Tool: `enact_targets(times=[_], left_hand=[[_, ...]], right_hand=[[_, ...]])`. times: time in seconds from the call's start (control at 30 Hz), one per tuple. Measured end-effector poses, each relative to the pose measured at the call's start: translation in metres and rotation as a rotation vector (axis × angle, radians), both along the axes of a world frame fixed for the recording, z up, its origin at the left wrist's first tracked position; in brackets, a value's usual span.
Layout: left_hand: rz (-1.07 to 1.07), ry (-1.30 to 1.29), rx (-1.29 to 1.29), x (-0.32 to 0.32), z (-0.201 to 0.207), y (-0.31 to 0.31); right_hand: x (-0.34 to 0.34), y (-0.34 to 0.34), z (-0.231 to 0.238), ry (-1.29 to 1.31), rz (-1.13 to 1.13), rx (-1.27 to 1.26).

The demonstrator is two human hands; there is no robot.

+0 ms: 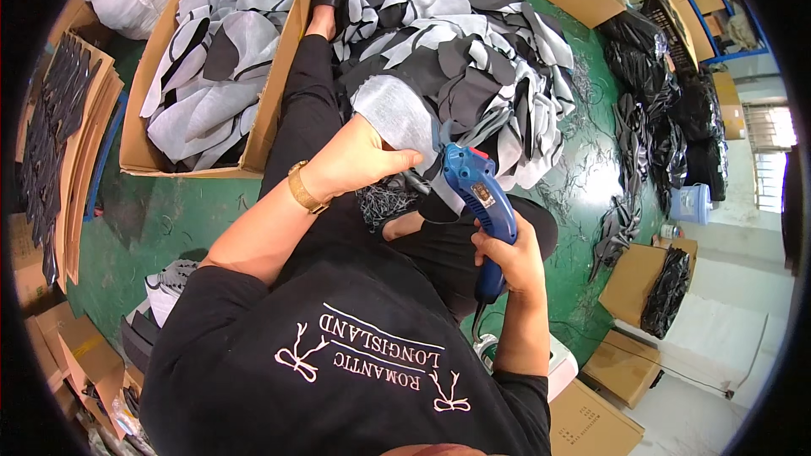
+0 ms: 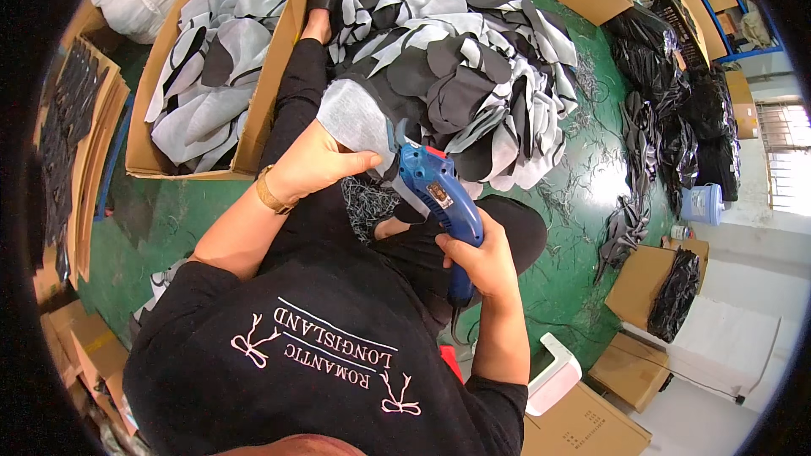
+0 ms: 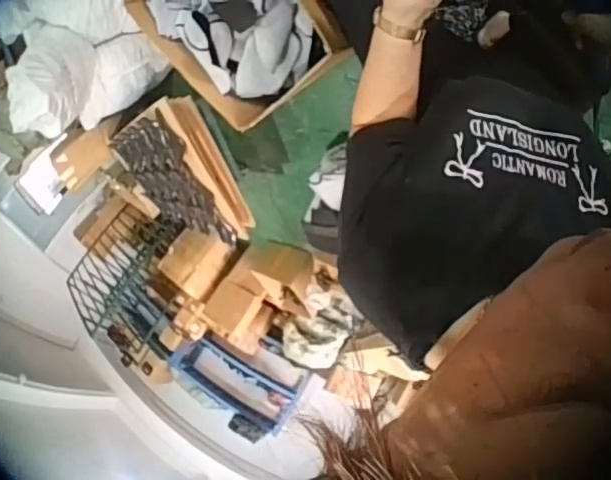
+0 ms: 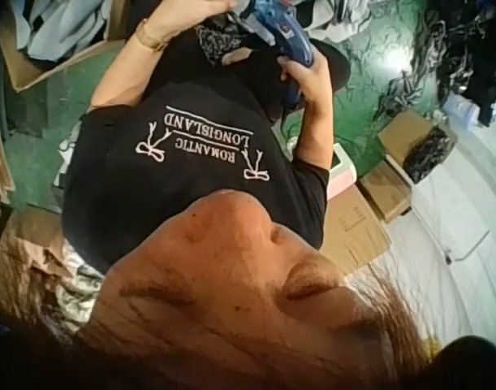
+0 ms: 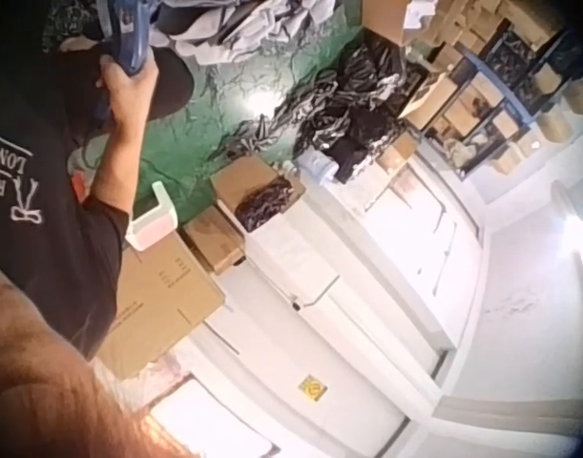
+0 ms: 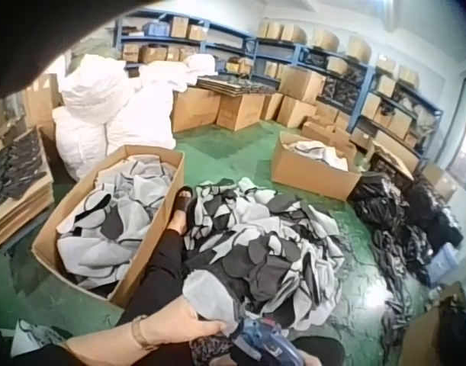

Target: Trimming excess fabric from shoe components using an electric cutter.

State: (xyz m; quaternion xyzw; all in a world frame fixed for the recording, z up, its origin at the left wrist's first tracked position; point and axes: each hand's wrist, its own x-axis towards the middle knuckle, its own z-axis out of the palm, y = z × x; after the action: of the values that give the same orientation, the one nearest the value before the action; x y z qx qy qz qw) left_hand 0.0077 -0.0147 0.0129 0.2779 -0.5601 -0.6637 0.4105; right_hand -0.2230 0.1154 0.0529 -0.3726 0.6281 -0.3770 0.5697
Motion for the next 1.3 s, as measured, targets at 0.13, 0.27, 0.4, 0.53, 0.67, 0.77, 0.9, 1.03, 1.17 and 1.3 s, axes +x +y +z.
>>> enact_targets(times=[0.13, 0.27, 0.4, 0.53, 0.67, 0.77, 0.9, 1.03, 1.17, 1.3], left_hand=[[-0.059, 0.025, 0.059, -0.001, 0.004, 0.002], [-0.141, 0.088, 0.219, -0.008, 0.006, 0.01], [-0.204, 0.093, 0.283, -0.014, 0.005, 0.02], [-0.035, 0.138, 0.247, -0.018, 0.016, 0.025], [0.055, 0.227, 0.38, -0.015, 0.007, 0.018], [0.09, 0.247, 0.384, -0.013, 0.008, 0.012], [0.121, 0.187, 0.373, -0.005, 0.003, 0.001], [0.142, 0.189, 0.365, -0.004, 0.015, 0.0], [0.098, 0.148, 0.302, 0.001, 0.015, -0.003], [0.061, 0.075, 0.231, 0.003, 0.024, -0.001]], right_hand=[[0.002, -0.008, -0.001, -0.035, -0.008, -0.021], [0.009, -0.026, -0.001, -0.026, -0.142, -0.188], [0.031, -0.046, 0.002, 0.318, -0.087, -0.279], [0.032, -0.048, -0.01, 0.338, -0.044, -0.29], [0.033, -0.042, -0.011, 0.082, -0.072, -0.235], [0.02, -0.026, -0.015, -0.048, -0.143, -0.234], [0.006, 0.003, -0.007, -0.032, -0.061, -0.11], [-0.001, 0.018, -0.006, 0.032, 0.044, -0.019], [-0.003, 0.02, -0.007, 0.013, 0.043, -0.01], [0.0, 0.019, -0.007, 0.018, 0.053, -0.026]])
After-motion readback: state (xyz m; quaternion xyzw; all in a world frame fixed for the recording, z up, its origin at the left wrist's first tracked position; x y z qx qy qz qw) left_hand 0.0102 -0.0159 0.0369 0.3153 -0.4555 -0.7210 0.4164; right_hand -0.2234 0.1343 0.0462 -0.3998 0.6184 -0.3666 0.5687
